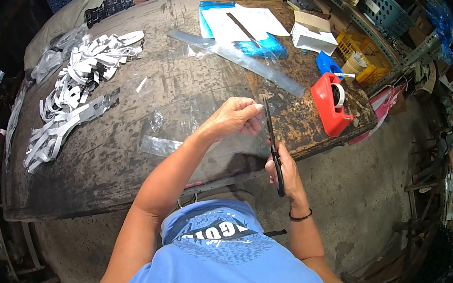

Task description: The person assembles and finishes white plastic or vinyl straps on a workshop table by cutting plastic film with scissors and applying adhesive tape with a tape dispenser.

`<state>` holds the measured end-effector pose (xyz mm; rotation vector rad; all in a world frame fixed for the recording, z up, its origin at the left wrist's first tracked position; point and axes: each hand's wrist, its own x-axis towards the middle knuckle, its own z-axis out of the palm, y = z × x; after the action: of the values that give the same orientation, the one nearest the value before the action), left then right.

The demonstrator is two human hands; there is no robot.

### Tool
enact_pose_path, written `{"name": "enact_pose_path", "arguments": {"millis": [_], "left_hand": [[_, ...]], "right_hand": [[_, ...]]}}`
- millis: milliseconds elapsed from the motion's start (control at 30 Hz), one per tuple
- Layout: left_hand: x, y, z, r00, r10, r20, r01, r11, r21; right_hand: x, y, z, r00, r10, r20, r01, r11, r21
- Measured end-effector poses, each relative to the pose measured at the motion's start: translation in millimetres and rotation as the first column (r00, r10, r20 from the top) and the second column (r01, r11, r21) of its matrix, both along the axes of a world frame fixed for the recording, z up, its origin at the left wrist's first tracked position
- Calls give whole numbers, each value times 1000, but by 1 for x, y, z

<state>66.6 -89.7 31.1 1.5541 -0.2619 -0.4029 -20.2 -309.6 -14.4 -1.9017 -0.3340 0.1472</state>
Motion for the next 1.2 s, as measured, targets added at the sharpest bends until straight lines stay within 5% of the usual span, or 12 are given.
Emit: {"name": "enact_pose_path", "arguments": {"millis": [200,367,467,567,633,833,900,967,1100,1133,1200], "left_hand": [[1,-5,1,1000,-12,2,12,1000,1],[9,-9,-7,1000,-2,-25,3,1000,11],[11,-8,-10,999,2,-43,-1,1000,14],[13,-6,-18,999,-8,-37,7,1000,-10],[12,-4,-20,1000,-11,-27,10,999,-38],[-3,-2,-12,999,-1,43,2,1000,-18],[-7,0,-15,999,-31,45,34,997,-64],[-11,-4,-18,995,-18,97,28,994,-105],[-24,-2,-22,995,-63,72,81,959,-272],[-32,6,-20,987,-160,-36,134,915,-379],[-52,18,-27,980,-190,59,199,932,-302]], "right_hand": [[-5,3,2,995,-97,-20,97,995,-13],[-7,4,4,947,-161,-279,207,968,140],[8,-4,12,928,-234,-290,249,968,16],[48,-29,-5,941,-269,206,329,871,-365],[67,-38,10,933,-299,200,358,724,-590],[111,-66,-12,860,21,511,434,498,-751],[118,-58,-8,808,-52,587,396,785,-476],[92,-19,30,971,-78,225,103,989,-104],[75,20,51,951,111,290,-86,991,-100],[71,29,58,966,48,254,-58,998,29],[72,37,65,960,-32,279,-26,979,200]]}}
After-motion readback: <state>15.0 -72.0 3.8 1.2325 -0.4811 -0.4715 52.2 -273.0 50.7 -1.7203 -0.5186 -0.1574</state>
